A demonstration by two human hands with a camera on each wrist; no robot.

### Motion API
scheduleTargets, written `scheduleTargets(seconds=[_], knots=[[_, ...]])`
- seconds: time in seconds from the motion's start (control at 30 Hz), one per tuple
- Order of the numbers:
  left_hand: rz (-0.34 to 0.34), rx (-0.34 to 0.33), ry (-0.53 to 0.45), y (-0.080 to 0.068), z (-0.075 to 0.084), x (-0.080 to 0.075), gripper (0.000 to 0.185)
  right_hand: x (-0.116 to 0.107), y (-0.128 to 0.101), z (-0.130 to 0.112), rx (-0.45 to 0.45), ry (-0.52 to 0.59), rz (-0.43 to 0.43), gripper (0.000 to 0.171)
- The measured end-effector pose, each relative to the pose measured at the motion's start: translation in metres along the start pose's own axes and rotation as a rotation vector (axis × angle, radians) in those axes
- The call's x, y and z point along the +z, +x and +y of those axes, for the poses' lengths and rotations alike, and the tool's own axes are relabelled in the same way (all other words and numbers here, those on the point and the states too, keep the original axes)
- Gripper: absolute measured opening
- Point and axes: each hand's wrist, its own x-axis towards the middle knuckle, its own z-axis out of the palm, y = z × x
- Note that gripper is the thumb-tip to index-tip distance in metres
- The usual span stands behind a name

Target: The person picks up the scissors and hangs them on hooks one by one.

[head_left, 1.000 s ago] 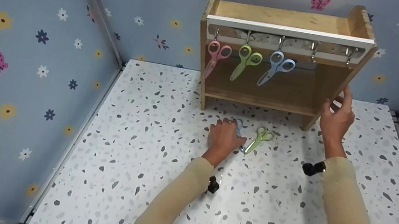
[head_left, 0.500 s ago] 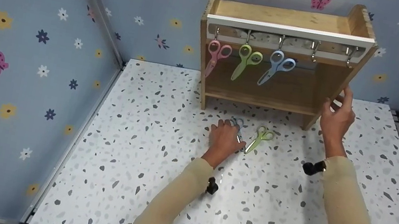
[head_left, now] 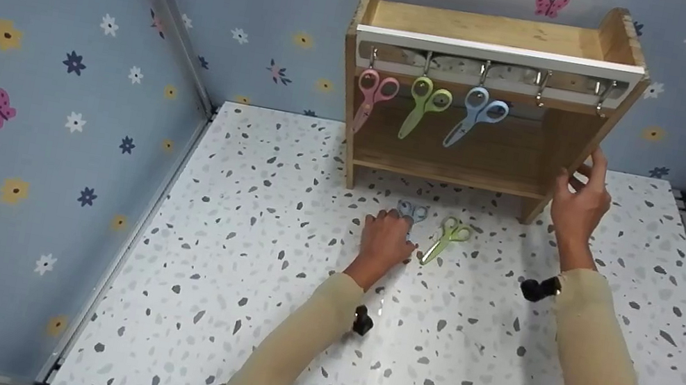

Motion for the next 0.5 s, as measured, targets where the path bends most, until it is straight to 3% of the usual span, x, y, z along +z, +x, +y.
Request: scheduleTargets(seconds=[0.2,0.3,0.5], knots=[[0.09,0.02,-0.042,0.017,-0.017,0.042,0.016,-0.001,0.0,-0.002,0.027,0.005,-0.017,0.061],[0.099,0.04,-0.047,0.024,-0.024,0.055,0.013,-0.001,0.0,-0.002,0.031,0.004,-0.016,0.061],[0.067,0.036,-0.136,0.031,-0.033,0.063,0.017,0.0,0.001,-0.001,0.034,0.005,-0.012,0.062]])
